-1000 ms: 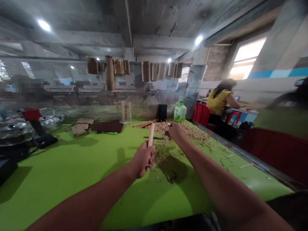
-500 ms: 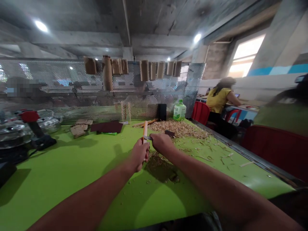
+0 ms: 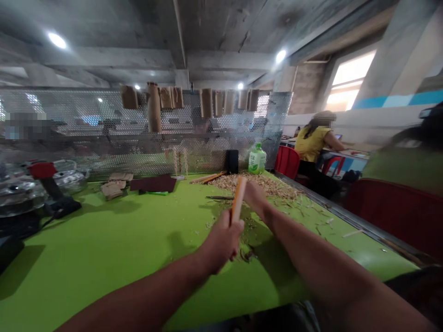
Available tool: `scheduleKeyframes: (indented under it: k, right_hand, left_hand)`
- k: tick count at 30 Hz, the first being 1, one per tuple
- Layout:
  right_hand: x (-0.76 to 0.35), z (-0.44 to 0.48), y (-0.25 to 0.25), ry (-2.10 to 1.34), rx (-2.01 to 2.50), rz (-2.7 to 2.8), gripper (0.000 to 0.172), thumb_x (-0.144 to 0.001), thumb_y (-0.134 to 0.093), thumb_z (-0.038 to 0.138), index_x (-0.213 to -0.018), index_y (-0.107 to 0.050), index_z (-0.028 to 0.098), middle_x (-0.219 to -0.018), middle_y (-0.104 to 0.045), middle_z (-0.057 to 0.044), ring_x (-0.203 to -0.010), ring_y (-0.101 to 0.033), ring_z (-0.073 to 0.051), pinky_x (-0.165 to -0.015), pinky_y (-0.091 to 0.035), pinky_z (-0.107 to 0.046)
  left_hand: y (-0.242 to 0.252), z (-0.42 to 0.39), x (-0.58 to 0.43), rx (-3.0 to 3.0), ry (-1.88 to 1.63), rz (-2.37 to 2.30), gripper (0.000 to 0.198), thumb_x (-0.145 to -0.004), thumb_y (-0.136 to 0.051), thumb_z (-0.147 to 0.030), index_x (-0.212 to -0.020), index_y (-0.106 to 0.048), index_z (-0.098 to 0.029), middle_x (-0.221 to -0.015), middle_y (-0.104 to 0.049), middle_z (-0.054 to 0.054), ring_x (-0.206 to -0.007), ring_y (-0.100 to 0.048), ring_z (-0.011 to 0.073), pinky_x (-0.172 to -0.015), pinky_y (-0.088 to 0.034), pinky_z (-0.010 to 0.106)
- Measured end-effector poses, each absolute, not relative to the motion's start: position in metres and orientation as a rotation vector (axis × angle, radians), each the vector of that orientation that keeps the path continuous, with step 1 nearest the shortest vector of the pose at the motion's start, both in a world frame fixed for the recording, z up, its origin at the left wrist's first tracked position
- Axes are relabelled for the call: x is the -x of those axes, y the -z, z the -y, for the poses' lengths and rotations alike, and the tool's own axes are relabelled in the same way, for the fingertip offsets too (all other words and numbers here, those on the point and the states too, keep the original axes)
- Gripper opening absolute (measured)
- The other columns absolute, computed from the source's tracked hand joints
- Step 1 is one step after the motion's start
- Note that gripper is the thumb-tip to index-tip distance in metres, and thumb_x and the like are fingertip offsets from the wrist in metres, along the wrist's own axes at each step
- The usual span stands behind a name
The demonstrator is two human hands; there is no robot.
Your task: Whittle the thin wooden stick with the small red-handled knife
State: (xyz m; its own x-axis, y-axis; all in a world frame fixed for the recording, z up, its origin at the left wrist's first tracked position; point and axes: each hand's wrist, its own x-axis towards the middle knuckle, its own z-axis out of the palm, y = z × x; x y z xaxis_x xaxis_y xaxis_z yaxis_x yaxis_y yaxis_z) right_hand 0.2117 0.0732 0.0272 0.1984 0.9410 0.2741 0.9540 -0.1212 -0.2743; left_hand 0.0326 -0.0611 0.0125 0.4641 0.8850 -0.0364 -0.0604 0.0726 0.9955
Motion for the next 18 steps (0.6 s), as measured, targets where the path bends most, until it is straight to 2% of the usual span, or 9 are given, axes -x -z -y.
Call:
scheduleKeyframes:
  k: [4, 9, 14, 18]
  right_hand:
    - [-0.196, -0.073, -0.026, 0.086, 2.076, 1.767, 0.034, -0.090, -0.042, 0.022, -0.107, -0.071, 0.020, -0.101, -0.073, -0.012, -0.092, -0.068, -0.023, -0.072, -0.044, -0.027]
    - [-0.161, -0.053, -0.019, 0.196, 1.881, 2.084, 0.030, -0.089, -0.043, 0.022, -0.098, -0.072, 0.024, -0.094, -0.074, -0.009, -0.088, -0.069, -0.021, -0.072, -0.044, -0.025]
    - [-0.146, -0.040, -0.018, 0.285, 1.825, 2.233, 0.032, -0.094, -0.040, 0.027, -0.101, -0.071, 0.021, -0.091, -0.074, -0.011, -0.086, -0.069, -0.022, -0.073, -0.045, -0.027]
    - [-0.151, -0.043, -0.018, 0.336, 1.827, 2.257, 0.031, -0.094, -0.039, 0.025, -0.100, -0.070, 0.020, -0.090, -0.074, -0.011, -0.085, -0.069, -0.022, -0.072, -0.045, -0.027]
  left_hand:
    - [-0.014, 0.032, -0.017, -1.143, -0.998, -0.999, 0.023, -0.091, -0.046, -0.026, -0.113, -0.047, -0.018, -0.061, -0.043, -0.008, -0.040, -0.031, 0.0053, -0.037, -0.027, 0.018]
    - [-0.013, 0.011, -0.011, -1.162, -1.055, -1.122, 0.008, -0.089, -0.046, -0.023, -0.097, -0.047, -0.020, -0.061, -0.041, -0.008, -0.040, -0.033, 0.0053, -0.037, -0.026, 0.018]
    - [-0.009, 0.013, -0.015, -1.221, -1.035, -1.156, 0.009, -0.089, -0.044, -0.025, -0.097, -0.047, -0.021, -0.059, -0.040, -0.008, -0.042, -0.034, 0.0073, -0.039, -0.027, 0.020]
    - [-0.014, 0.020, -0.016, -1.245, -0.983, -1.188, 0.016, -0.091, -0.044, -0.027, -0.105, -0.049, -0.022, -0.057, -0.039, -0.007, -0.044, -0.036, 0.0094, -0.040, -0.027, 0.020]
